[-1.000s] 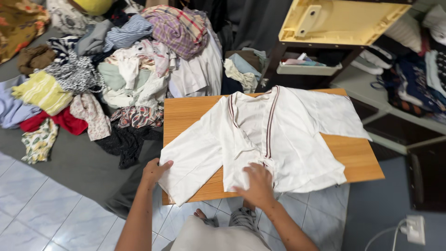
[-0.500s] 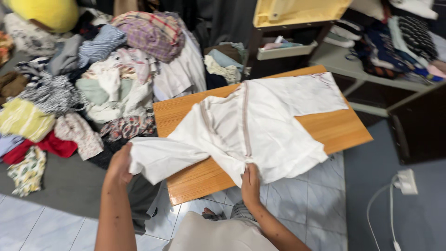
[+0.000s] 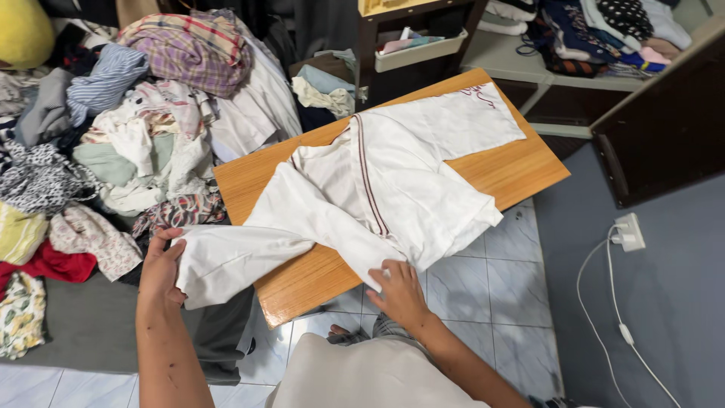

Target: The person folds several garments one by one on a wooden table and places them into a wardrobe. The items include a white short-sleeved top, a white long-sleeved shirt, a patterned top, and a yellow striped top. Each item is smoothed, folded into a compact rectangle, and stacked in the wardrobe.

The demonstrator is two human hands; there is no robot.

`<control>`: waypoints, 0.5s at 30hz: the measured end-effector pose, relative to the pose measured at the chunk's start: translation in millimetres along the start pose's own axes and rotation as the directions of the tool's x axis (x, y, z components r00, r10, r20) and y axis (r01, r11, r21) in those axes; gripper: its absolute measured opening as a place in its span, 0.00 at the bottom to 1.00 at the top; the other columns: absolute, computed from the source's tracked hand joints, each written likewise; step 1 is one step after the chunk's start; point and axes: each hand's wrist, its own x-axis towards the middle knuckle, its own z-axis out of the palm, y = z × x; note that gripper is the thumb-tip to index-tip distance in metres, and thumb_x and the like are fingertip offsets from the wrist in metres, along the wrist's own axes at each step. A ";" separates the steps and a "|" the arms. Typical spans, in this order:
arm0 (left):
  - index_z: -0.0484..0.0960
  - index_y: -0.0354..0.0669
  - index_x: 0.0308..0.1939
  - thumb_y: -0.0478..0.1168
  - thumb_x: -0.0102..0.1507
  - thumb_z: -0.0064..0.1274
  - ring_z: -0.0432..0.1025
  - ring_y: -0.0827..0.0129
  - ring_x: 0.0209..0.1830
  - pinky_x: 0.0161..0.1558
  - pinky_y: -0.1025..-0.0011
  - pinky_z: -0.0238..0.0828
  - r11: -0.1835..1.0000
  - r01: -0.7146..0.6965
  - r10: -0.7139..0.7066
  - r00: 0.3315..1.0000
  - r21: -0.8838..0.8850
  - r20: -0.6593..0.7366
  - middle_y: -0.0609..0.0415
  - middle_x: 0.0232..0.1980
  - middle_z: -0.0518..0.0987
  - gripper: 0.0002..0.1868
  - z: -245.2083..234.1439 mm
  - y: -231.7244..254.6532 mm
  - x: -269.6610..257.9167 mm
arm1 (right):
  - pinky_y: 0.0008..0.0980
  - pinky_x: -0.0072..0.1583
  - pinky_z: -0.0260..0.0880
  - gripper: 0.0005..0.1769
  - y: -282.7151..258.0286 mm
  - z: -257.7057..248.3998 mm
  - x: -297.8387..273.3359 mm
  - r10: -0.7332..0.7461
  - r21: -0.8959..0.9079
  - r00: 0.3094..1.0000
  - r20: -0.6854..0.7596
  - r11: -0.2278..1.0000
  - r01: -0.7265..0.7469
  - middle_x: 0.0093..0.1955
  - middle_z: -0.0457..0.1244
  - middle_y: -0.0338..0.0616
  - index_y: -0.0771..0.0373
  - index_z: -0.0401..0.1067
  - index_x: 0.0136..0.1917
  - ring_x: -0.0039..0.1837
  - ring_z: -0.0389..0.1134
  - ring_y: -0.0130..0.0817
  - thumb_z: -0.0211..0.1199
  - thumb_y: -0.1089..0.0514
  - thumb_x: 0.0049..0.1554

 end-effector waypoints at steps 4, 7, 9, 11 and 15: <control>0.77 0.47 0.53 0.36 0.75 0.39 0.75 0.71 0.39 0.38 0.68 0.75 0.996 -0.077 0.083 0.986 -0.051 0.143 0.55 0.44 0.80 0.10 17.2 6.2 2.3 | 0.39 0.54 0.70 0.11 46.3 9.8 1.7 0.131 0.068 0.989 0.067 0.989 -0.135 0.49 0.65 0.44 0.56 0.77 0.53 0.52 0.68 0.43 0.68 0.60 0.55; 0.77 0.46 0.53 0.35 0.75 0.38 0.75 0.72 0.40 0.41 0.69 0.76 0.986 -0.123 0.141 0.974 -0.110 0.175 0.55 0.45 0.80 0.11 34.4 10.9 12.7 | 0.35 0.46 0.70 0.14 91.2 14.0 15.7 0.361 0.380 0.924 0.124 0.843 -0.380 0.46 0.67 0.43 0.61 0.77 0.53 0.40 0.68 0.36 0.69 0.60 0.53; 0.77 0.45 0.52 0.34 0.75 0.37 0.76 0.72 0.40 0.42 0.70 0.76 0.982 -0.148 0.166 0.973 -0.121 0.161 0.55 0.45 0.81 0.11 42.5 13.5 17.3 | 0.32 0.48 0.70 0.14 110.3 10.7 20.6 0.567 0.575 0.823 0.032 0.663 -0.479 0.45 0.69 0.44 0.60 0.75 0.57 0.43 0.69 0.31 0.63 0.59 0.57; 0.77 0.46 0.52 0.34 0.75 0.37 0.76 0.72 0.41 0.44 0.71 0.76 0.980 -0.167 0.182 0.973 -0.112 0.144 0.55 0.45 0.81 0.12 48.0 13.2 20.6 | 0.31 0.49 0.68 0.14 112.8 7.1 23.3 0.759 0.670 0.649 -0.049 0.507 -0.543 0.44 0.69 0.45 0.61 0.73 0.57 0.44 0.68 0.29 0.62 0.58 0.58; 0.77 0.45 0.52 0.35 0.73 0.40 0.76 0.70 0.44 0.45 0.68 0.77 0.974 -0.140 0.159 0.983 -0.178 0.095 0.55 0.47 0.80 0.09 54.7 5.6 27.6 | 0.32 0.48 0.65 0.14 81.3 2.0 20.2 0.886 0.665 0.378 -0.267 0.454 -0.593 0.43 0.64 0.46 0.64 0.66 0.52 0.44 0.63 0.32 0.64 0.53 0.60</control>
